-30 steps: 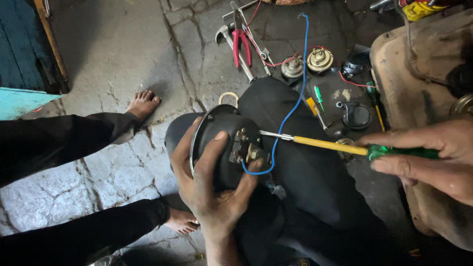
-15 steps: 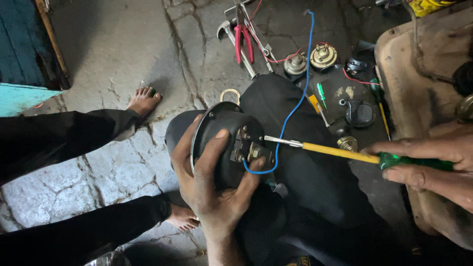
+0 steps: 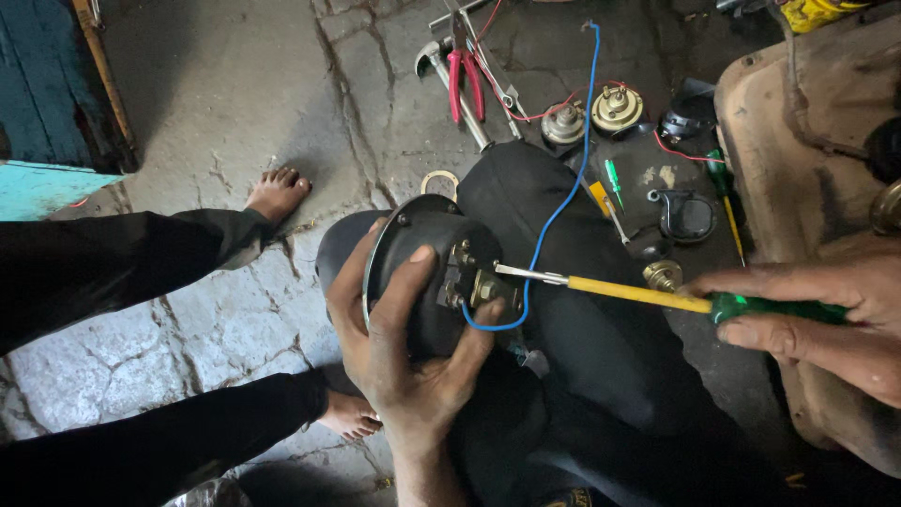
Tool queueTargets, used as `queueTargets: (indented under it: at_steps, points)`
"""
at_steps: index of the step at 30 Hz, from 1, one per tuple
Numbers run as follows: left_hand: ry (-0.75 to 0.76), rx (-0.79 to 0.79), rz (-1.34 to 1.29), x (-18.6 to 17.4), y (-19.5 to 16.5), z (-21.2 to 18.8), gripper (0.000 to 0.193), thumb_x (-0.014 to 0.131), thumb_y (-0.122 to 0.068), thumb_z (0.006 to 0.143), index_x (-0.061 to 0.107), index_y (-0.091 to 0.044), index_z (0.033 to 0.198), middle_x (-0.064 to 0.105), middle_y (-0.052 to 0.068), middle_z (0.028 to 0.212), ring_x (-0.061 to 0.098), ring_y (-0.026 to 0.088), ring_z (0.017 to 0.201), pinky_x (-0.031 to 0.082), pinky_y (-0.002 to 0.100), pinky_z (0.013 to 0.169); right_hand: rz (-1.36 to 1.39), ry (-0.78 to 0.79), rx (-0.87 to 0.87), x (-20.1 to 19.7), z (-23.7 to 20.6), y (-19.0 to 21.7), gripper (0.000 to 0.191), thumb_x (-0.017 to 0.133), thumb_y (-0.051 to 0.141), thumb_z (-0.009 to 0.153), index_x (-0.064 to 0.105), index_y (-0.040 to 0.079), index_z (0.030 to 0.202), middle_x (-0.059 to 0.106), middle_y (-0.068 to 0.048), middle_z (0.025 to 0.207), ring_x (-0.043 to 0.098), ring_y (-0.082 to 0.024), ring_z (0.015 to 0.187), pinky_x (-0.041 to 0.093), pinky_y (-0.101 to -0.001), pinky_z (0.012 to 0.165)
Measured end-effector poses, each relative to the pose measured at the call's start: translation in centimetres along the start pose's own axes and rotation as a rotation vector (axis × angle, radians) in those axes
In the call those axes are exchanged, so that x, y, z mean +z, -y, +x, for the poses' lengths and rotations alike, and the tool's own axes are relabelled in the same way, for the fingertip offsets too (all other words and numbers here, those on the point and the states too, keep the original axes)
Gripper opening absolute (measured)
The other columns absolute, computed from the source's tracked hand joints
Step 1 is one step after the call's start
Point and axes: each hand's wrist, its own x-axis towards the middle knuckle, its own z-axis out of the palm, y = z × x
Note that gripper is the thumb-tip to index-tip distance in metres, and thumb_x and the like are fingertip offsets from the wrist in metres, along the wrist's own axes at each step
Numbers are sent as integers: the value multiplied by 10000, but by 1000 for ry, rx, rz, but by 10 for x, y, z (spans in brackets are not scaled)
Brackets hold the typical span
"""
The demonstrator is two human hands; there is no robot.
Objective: The person sits on the floor and uses a screwdriver to tighten screws on a small black electrical component held in their lap. They repeatedly adjust the blue and red wires connected to the terminals and tighten the screws to secure the connections.
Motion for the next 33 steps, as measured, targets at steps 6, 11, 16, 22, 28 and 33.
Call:
queueTargets:
  at_steps: [6, 11, 16, 22, 28, 33]
  points:
    - [5, -8, 1, 1, 0, -1, 635, 936, -261, 793, 628, -149, 1337, 527, 204, 1481, 588, 348, 1349, 538, 415, 1129, -143, 135, 531, 2, 7, 18, 429, 796, 369, 859, 717, 293, 1274, 720, -11, 780, 700, -140, 656, 615, -303, 611]
    - [8, -9, -16, 0, 1, -1, 644, 941, -262, 795, 626, -147, 1344, 521, 206, 1442, 584, 354, 1359, 537, 416, 1138, -158, 145, 618, 1, 10, 12, 441, 794, 383, 865, 706, 306, 1290, 718, -13, 790, 696, -147, 656, 635, -307, 598]
    - [16, -10, 5, 0, 0, 0, 647, 939, -252, 777, 631, -147, 1335, 524, 207, 1465, 586, 354, 1346, 535, 421, 1126, -87, 45, 331, 3, -3, -9, 472, 752, 402, 818, 726, 266, 1270, 748, 17, 836, 728, -126, 690, 648, -289, 614]
    - [25, -11, -6, -3, 1, 0, 653, 927, -245, 771, 631, -142, 1343, 524, 202, 1485, 585, 349, 1343, 534, 419, 1125, 109, 604, -351, -40, 60, 5, 624, 726, 304, 987, 459, 17, 1473, 682, -185, 1201, 674, -309, 1095, 587, -426, 895]
    - [18, -11, -6, -3, 0, 0, 646, 940, -246, 783, 635, -147, 1343, 529, 195, 1466, 592, 342, 1342, 542, 413, 1123, -19, 203, 193, -15, 24, 27, 578, 702, 327, 911, 617, 156, 1456, 704, -121, 985, 717, -207, 773, 610, -329, 690]
    - [2, -3, -28, 0, -1, 0, 636, 938, -249, 823, 618, -159, 1366, 504, 187, 1447, 590, 332, 1354, 567, 389, 1126, 152, 397, 809, -29, 17, -4, 508, 667, 284, 973, 616, 204, 1472, 711, -193, 786, 707, -230, 518, 617, -332, 466]
